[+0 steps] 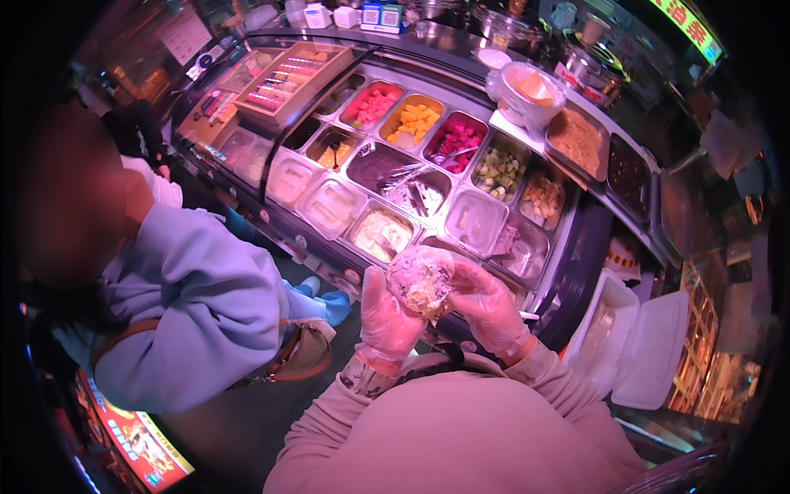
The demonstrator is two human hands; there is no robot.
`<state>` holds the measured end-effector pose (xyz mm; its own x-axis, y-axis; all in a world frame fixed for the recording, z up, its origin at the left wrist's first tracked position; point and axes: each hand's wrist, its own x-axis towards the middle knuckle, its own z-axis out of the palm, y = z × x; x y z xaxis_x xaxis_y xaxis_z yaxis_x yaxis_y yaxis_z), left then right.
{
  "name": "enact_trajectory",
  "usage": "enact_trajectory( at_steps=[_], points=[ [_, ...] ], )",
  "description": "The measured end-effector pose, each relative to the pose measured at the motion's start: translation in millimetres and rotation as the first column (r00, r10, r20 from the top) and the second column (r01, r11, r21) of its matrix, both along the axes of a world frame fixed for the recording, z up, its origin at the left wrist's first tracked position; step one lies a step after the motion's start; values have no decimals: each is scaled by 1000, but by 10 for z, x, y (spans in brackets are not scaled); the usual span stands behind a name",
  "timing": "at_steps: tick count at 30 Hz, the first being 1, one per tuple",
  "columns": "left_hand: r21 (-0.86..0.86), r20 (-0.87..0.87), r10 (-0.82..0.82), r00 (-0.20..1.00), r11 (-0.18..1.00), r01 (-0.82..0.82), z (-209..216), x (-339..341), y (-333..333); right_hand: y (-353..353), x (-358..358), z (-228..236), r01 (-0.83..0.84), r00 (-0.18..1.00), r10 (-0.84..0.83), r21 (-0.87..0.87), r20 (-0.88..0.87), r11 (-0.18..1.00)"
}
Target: The person scoops a white base from a refrigerated display into a plastic container, then adds various toppings including dark granules and colorful diced fruits. They use a spoon to transfer items and arrange them in the container.
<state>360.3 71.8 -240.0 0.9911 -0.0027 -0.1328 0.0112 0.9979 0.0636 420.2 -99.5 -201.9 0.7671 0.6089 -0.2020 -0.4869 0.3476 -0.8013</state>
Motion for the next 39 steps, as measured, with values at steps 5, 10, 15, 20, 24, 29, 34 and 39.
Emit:
enact_trajectory(
  at_steps=[5,10,15,20,24,29,34,39],
  points=[
    [-91,45,-18,999,996,22,54,-114,47,-128,33,-172,-120,992,122,-59,30,991],
    [-72,53,-42,998,996,46,24,-160,-14,-100,24,92,-44,997,48,-74,56,996],
    [-99,51,-55,997,993,60,81,-313,-49,-213,73,-91,-80,974,115,-179,196,981],
    [-66,17,-42,999,997,43,206,-453,-164,-262,-71,-113,-11,1000,11,20,-19,1000],
    [-168,-19,-29,999,985,26,200,-578,-249,-335,-219,47,-11,972,20,41,-236,999],
    [-179,-41,-45,998,983,37,140,-726,-386,-505,-391,45,0,963,0,1,-271,1000],
    [-128,-16,-89,996,988,86,205,-791,-533,-604,-456,-128,24,965,-32,-33,-260,999],
    [-239,-83,-42,996,971,21,209,-868,-649,-662,-545,-211,66,966,-78,-54,-245,996]
  ],
)
